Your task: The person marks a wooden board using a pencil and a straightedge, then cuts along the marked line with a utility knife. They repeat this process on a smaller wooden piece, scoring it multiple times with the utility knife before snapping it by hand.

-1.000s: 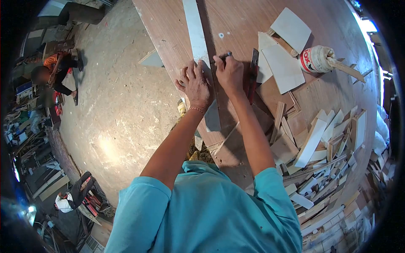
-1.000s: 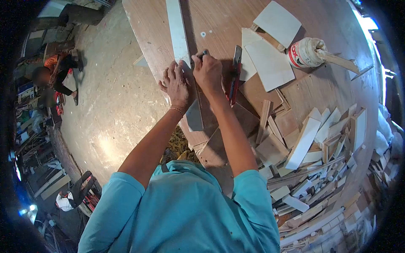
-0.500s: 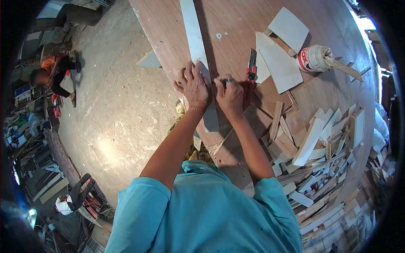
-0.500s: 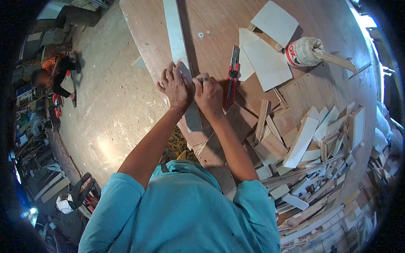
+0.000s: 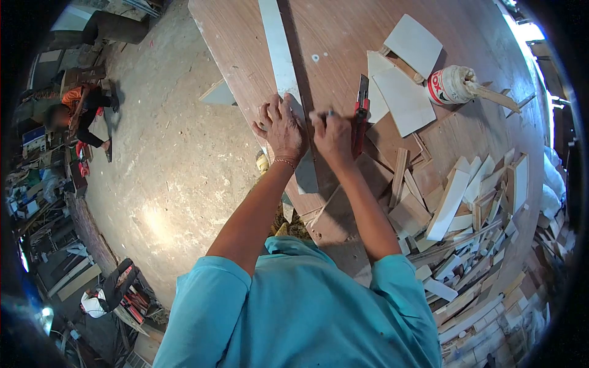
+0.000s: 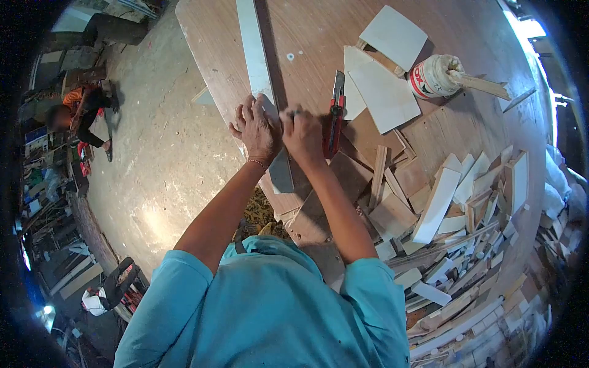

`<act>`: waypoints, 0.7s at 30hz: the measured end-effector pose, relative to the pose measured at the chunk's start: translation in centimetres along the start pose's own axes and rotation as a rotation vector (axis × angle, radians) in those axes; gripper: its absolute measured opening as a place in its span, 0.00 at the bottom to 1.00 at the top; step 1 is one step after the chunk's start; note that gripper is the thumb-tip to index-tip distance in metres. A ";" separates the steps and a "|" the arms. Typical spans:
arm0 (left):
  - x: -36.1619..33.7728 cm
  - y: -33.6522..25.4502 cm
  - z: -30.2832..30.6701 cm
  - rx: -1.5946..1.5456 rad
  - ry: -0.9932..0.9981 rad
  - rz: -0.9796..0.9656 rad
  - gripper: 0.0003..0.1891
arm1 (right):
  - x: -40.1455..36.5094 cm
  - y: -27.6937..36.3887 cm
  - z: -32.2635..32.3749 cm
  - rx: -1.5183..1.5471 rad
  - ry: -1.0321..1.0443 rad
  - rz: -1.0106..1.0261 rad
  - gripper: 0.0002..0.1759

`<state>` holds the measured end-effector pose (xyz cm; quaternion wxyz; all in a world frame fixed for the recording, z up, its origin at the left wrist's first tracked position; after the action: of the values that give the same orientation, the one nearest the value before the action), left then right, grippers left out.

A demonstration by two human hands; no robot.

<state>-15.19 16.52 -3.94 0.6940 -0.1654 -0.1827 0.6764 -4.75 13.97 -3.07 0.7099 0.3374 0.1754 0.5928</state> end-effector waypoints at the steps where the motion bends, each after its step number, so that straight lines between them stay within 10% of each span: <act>1: 0.1 0.0 0.0 0.004 -0.009 0.003 0.25 | -1.5 0.1 0.6 0.034 -0.043 0.092 0.04; 21: 0.1 -0.2 0.2 0.020 -0.050 -0.031 0.23 | -8.3 0.3 2.6 0.219 -0.077 -0.130 0.05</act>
<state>-15.11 16.64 -3.67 0.7013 -0.1387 -0.1958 0.6713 -5.22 5.30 -2.25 0.7119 0.4234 0.2334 0.5093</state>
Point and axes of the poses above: each hand's wrist, its own x-axis towards the middle knuckle, its own z-axis out of the back of the hand, y = z × x, the point moved 1 cm from there along x, towards the middle knuckle, and after that the axes turned 9 degrees about -x, right-handed, at the moved point
